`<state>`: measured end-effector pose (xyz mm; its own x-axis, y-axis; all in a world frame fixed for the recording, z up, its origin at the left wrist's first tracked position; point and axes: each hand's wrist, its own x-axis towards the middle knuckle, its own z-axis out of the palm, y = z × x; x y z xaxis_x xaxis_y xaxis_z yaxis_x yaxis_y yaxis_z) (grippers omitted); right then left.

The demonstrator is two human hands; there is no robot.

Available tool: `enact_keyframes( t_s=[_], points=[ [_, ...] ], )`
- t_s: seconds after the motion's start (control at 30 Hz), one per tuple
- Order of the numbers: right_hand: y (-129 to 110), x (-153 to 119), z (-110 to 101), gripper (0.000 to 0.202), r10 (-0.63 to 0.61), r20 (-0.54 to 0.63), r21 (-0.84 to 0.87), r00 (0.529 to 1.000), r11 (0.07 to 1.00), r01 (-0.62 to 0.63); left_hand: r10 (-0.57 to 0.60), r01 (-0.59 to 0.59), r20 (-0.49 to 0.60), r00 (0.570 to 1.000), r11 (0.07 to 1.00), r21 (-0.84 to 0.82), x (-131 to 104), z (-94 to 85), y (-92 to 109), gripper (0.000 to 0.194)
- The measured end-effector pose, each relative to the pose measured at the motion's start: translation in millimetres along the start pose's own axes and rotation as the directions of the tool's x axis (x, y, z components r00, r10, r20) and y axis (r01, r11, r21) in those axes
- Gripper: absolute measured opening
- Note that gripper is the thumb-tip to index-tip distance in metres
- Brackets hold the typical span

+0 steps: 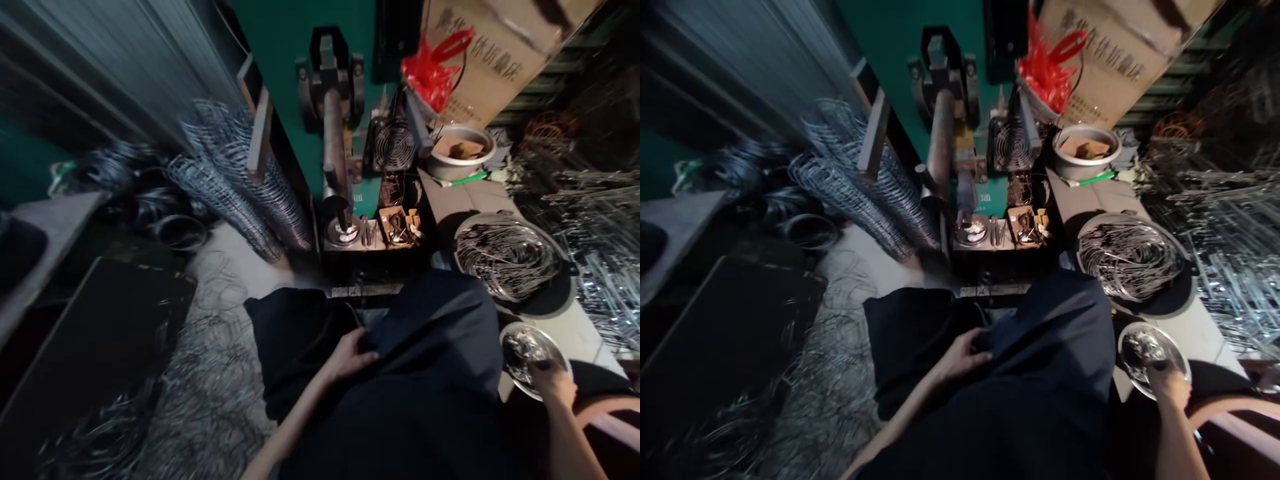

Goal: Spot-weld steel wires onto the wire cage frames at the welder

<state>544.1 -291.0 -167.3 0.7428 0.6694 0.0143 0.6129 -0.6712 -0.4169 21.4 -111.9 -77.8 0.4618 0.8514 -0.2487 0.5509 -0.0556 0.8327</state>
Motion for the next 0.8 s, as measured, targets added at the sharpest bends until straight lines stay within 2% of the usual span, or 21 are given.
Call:
enact_keyframes(
  t_s=[0.1,0.13,0.2,0.27,0.33,0.4,0.47,0.53,0.6,0.63,0.67,0.73,0.8],
  points=[
    [-2.5,6.4,-9.4,0.034,0.222,-0.071,-0.056,0.972,0.973,-0.226,-0.067,0.077,-0.048,0.997,0.968,0.241,27.5,-16.2,-20.5,0.030],
    [-6.0,9.0,-13.4,0.031,0.250,-0.099,-0.048,0.963,0.965,-0.256,-0.102,0.121,-0.080,0.992,0.948,0.296,38.3,-22.9,-26.6,0.029],
    [-21.2,15.4,-23.2,0.025,0.269,-0.166,-0.012,0.949,0.961,-0.275,-0.152,0.188,-0.121,0.981,0.902,0.388,61.2,-34.8,-34.5,0.029],
    [-50.5,23.9,-34.6,0.017,0.244,-0.222,0.047,0.944,0.970,-0.239,-0.178,0.218,-0.130,0.975,0.854,0.471,82.5,-41.8,-35.5,0.031],
    [-95.0,35.4,-45.0,0.012,0.111,-0.228,0.098,0.967,0.991,-0.091,-0.185,0.213,-0.106,0.977,0.819,0.532,98.3,-44.8,-31.1,0.033],
    [-152.1,50.4,-48.8,0.017,-0.144,-0.177,0.094,0.974,0.982,0.163,-0.186,0.196,-0.076,0.980,0.795,0.574,105.9,-48.0,-24.3,0.035],
    [-216.4,68.6,-39.2,0.020,-0.390,-0.114,0.066,0.914,0.915,0.399,-0.191,0.190,-0.062,0.980,0.776,0.601,104.5,-56.7,-18.1,0.036],
    [-281.0,88.4,-11.7,0.024,-0.570,0.056,0.074,0.820,0.821,0.566,-0.189,0.203,-0.091,0.978,0.742,0.639,94.4,-73.1,-15.0,0.037],
    [-338.2,106.9,31.4,0.029,-0.636,0.319,0.022,0.703,0.746,0.666,-0.160,0.247,-0.188,0.969,0.665,0.705,76.8,-94.4,-16.5,0.039],
    [-361.7,114.8,56.5,0.033,-0.599,0.494,-0.043,0.631,0.708,0.705,-0.130,0.287,-0.263,0.956,0.609,0.740,66.1,-105.2,-19.2,0.041],
    [-381.1,121.2,82.1,0.035,-0.508,0.641,-0.122,0.575,0.672,0.730,-0.100,0.338,-0.341,0.935,0.552,0.762,54.7,-114.9,-23.3,0.042],
    [-405.9,129.0,130.3,0.035,-0.407,0.745,-0.169,0.529,0.652,0.739,-0.056,0.446,-0.480,0.875,0.479,0.756,32.7,-129.0,-34.9,0.045],
    [-413.8,128.3,170.0,0.037,-0.339,0.789,-0.200,0.512,0.646,0.736,-0.036,0.519,-0.574,0.818,0.479,0.708,15.9,-135.2,-49.1,0.045]
  ],
)
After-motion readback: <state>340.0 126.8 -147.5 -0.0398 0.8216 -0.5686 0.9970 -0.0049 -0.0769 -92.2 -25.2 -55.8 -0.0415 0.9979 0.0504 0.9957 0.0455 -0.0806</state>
